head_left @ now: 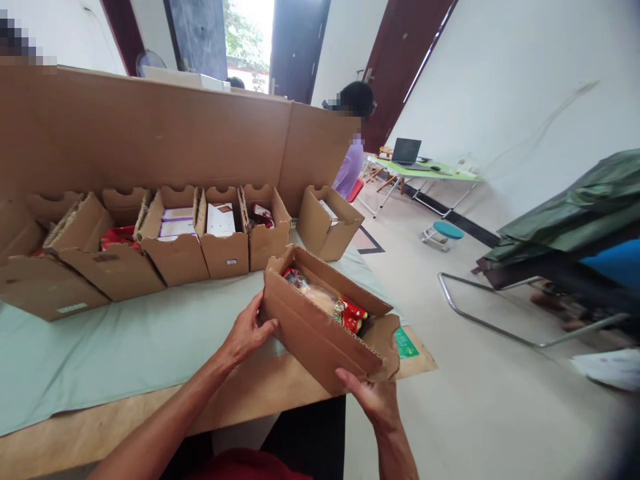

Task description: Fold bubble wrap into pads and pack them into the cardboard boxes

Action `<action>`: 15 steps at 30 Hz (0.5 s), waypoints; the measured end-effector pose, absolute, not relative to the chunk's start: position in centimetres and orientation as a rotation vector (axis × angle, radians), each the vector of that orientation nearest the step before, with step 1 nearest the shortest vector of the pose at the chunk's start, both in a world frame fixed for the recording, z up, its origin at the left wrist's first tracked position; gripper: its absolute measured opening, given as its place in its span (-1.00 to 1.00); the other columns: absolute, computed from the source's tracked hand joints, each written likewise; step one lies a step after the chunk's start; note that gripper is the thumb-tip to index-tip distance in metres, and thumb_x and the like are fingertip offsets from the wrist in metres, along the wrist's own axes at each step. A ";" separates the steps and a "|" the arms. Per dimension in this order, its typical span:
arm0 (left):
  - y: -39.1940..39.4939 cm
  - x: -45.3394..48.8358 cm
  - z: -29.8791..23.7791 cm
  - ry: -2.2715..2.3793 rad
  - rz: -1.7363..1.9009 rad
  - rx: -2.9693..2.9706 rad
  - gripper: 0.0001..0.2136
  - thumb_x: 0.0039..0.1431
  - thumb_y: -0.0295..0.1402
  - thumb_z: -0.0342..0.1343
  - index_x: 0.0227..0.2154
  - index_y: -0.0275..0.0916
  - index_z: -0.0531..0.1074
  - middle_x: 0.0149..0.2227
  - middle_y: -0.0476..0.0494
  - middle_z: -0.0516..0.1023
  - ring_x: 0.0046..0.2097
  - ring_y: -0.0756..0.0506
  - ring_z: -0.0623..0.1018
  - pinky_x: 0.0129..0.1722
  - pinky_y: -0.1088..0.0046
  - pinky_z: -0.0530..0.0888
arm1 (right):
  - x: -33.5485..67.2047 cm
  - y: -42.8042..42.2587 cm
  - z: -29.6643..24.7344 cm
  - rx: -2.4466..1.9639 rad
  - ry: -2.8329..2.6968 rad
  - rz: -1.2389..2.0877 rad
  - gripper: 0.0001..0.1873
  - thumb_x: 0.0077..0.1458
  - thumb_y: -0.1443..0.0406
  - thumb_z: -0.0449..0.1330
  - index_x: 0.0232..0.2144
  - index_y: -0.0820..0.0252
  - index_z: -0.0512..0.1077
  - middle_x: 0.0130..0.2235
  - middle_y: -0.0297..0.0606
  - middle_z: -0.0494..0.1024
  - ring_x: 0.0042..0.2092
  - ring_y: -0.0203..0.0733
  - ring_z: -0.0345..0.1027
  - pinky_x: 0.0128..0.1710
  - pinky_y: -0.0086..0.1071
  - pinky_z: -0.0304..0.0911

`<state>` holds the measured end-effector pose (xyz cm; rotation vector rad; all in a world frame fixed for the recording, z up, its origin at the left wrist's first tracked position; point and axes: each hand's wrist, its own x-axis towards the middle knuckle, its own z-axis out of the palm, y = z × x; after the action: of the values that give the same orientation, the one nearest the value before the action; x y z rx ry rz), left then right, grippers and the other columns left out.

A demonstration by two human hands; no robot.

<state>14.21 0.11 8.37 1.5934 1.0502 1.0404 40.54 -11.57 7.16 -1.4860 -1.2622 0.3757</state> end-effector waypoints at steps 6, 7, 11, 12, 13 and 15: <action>0.4 14.4 5.4 1.206 1.059 1.731 -0.26 0.16 -0.20 0.18 0.38 -0.23 0.14 0.36 -0.41 0.29 0.36 -0.35 0.32 0.30 -0.07 0.30 | 39.4 -10.8 10.6 -1.447 -1.059 0.265 0.13 0.00 0.00 0.39 0.44 -0.02 -0.10 0.37 0.04 0.22 0.31 0.25 0.26 0.19 0.14 0.33; 0.3 14.0 4.7 1.261 1.050 1.746 -0.29 0.15 -0.22 0.16 0.37 -0.25 0.17 0.34 -0.42 0.33 0.34 -0.36 0.35 0.30 -0.08 0.31 | 39.3 -10.2 10.7 -1.455 -1.044 0.214 0.14 -0.01 0.00 0.40 0.44 0.01 -0.10 0.35 0.06 0.23 0.30 0.27 0.25 0.19 0.15 0.31; -0.1 12.7 2.6 1.320 1.050 1.840 -0.39 0.12 -0.33 0.12 0.27 -0.25 0.31 0.24 -0.39 0.44 0.27 -0.32 0.44 0.26 -0.07 0.37 | 38.9 -6.6 10.3 -1.489 -1.022 0.046 0.15 -0.03 -0.02 0.41 0.43 0.04 -0.09 0.34 0.10 0.21 0.32 0.28 0.20 0.11 0.09 0.36; -0.1 12.6 2.4 1.320 1.064 1.857 -0.41 0.11 -0.35 0.12 0.25 -0.23 0.33 0.21 -0.36 0.47 0.25 -0.31 0.46 0.25 -0.07 0.38 | 38.7 -5.5 10.2 -1.492 -1.024 0.028 0.14 -0.02 -0.03 0.39 0.42 0.05 -0.10 0.33 0.11 0.21 0.32 0.27 0.20 0.07 0.05 0.38; 0.0 12.6 2.3 1.324 1.079 1.869 -0.43 0.10 -0.37 0.12 0.23 -0.21 0.36 0.19 -0.34 0.49 0.23 -0.29 0.47 0.24 -0.06 0.40 | 38.4 -4.5 10.0 -1.491 -1.027 0.015 0.12 0.00 -0.04 0.38 0.42 0.06 -0.10 0.33 0.13 0.21 0.30 0.26 0.22 0.03 0.01 0.40; 0.1 12.7 2.3 1.326 1.107 1.889 -0.47 0.08 -0.38 0.12 0.18 -0.20 0.41 0.15 -0.31 0.53 0.20 -0.28 0.50 0.24 -0.06 0.41 | 37.6 -2.5 9.6 -1.483 -1.041 -0.016 0.10 0.01 -0.04 0.37 0.41 0.13 -0.09 0.31 0.17 0.21 0.27 0.24 0.26 -0.03 -0.04 0.42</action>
<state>12.72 0.10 2.28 1.8891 1.3261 1.1070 37.62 -2.55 9.63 -1.4834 -1.0406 -0.0163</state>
